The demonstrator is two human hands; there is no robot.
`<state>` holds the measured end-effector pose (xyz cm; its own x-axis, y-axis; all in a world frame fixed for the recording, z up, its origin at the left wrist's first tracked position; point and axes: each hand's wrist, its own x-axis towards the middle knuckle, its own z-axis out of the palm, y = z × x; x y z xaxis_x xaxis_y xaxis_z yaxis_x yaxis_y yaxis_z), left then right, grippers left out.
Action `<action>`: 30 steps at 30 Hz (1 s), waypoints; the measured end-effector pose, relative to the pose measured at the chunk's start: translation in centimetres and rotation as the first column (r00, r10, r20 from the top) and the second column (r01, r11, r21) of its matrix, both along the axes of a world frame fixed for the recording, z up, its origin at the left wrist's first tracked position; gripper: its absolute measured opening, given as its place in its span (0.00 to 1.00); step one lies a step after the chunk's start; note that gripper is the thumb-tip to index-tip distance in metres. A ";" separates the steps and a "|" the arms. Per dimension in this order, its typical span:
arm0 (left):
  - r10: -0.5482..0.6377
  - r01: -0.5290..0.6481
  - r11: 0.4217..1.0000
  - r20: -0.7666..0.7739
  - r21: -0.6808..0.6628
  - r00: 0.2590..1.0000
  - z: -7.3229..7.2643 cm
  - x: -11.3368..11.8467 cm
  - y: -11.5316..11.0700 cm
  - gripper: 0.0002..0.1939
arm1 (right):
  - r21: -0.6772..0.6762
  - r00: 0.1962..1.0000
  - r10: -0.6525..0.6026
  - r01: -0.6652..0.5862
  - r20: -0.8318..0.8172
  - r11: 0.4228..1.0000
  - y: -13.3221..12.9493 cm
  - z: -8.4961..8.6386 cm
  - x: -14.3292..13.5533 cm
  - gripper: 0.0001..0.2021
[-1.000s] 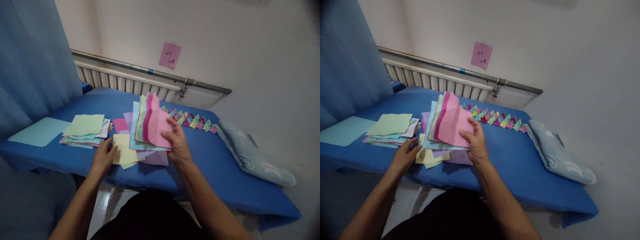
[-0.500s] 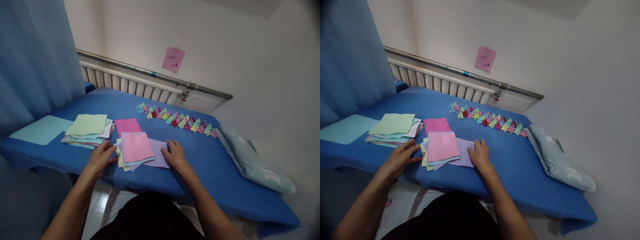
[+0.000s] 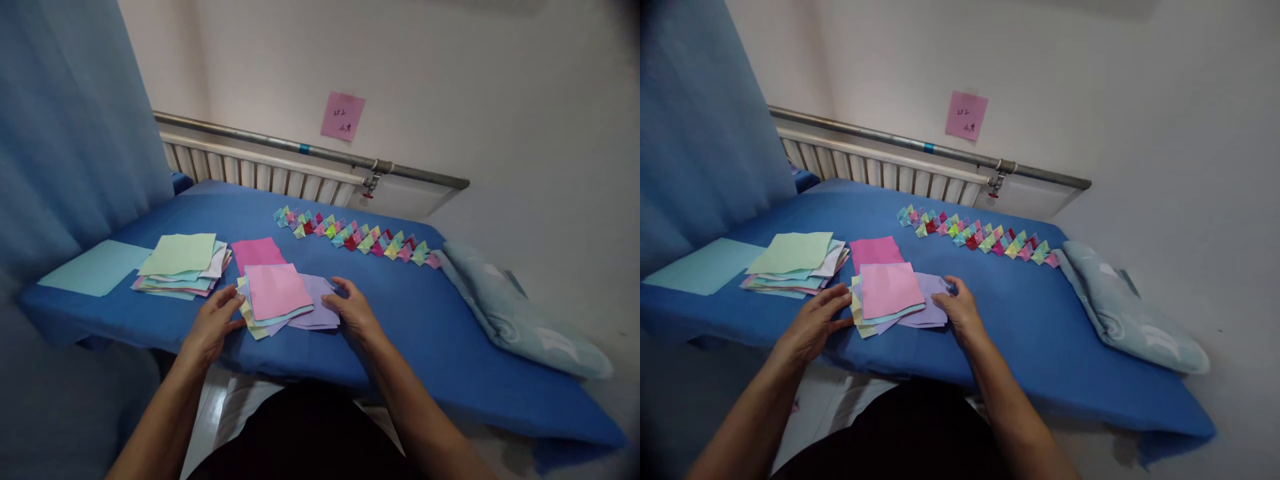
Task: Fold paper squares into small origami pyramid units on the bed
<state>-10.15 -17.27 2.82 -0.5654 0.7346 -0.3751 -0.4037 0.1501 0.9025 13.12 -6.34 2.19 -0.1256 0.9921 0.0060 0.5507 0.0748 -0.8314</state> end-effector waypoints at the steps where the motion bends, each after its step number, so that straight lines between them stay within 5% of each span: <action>1: 0.033 -0.033 0.999 -0.005 0.015 0.999 0.0 0.2 0.2 0.16 | -0.039 0.997 -0.013 0.010 -0.076 0.999 -0.1 -0.3 -0.1 0.28; 5: 0.146 -0.145 0.987 -0.010 0.063 0.989 -0.3 0.5 0.1 0.13 | -0.116 0.954 -0.096 0.065 -0.282 0.991 -0.1 -1.2 0.1 0.33; 12: 0.102 -0.098 0.991 -0.036 0.091 0.994 -1.8 1.4 -0.1 0.19 | -0.155 0.948 -0.109 0.065 -0.298 0.986 -0.5 -1.2 0.2 0.33; 15: 0.055 -0.046 0.997 -0.175 0.059 0.983 -2.3 1.5 0.6 0.26 | -0.176 0.966 -0.089 0.046 -0.242 0.983 -0.8 -0.4 -0.1 0.33; 19: -0.082 0.049 0.996 -0.558 -0.073 0.825 -3.1 0.8 1.9 0.33 | 0.146 0.991 -0.098 0.111 -0.095 0.983 -1.6 1.9 1.3 0.26; 22: -0.132 0.088 0.991 -0.647 -0.101 0.751 -3.6 0.2 2.3 0.31 | 0.448 0.997 -0.060 0.077 -0.053 0.891 -3.1 4.4 2.6 0.21; 25: -0.089 0.080 0.996 -0.599 -0.041 0.796 -3.4 0.0 1.5 0.30 | 0.519 0.963 0.066 0.081 -0.260 0.851 -4.3 7.0 2.5 0.19; 30: 0.017 -0.014 1.000 -0.189 0.017 0.982 -1.0 0.1 -0.6 0.24 | 0.239 0.766 0.157 -0.006 -0.623 0.971 -3.1 8.6 -0.9 0.22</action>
<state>-10.05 -17.84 1.83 -0.6363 0.7302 -0.2488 -0.2275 0.1305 0.9650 12.22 -9.40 10.75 -0.0978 0.9426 0.3194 -0.1128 0.3084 -0.9446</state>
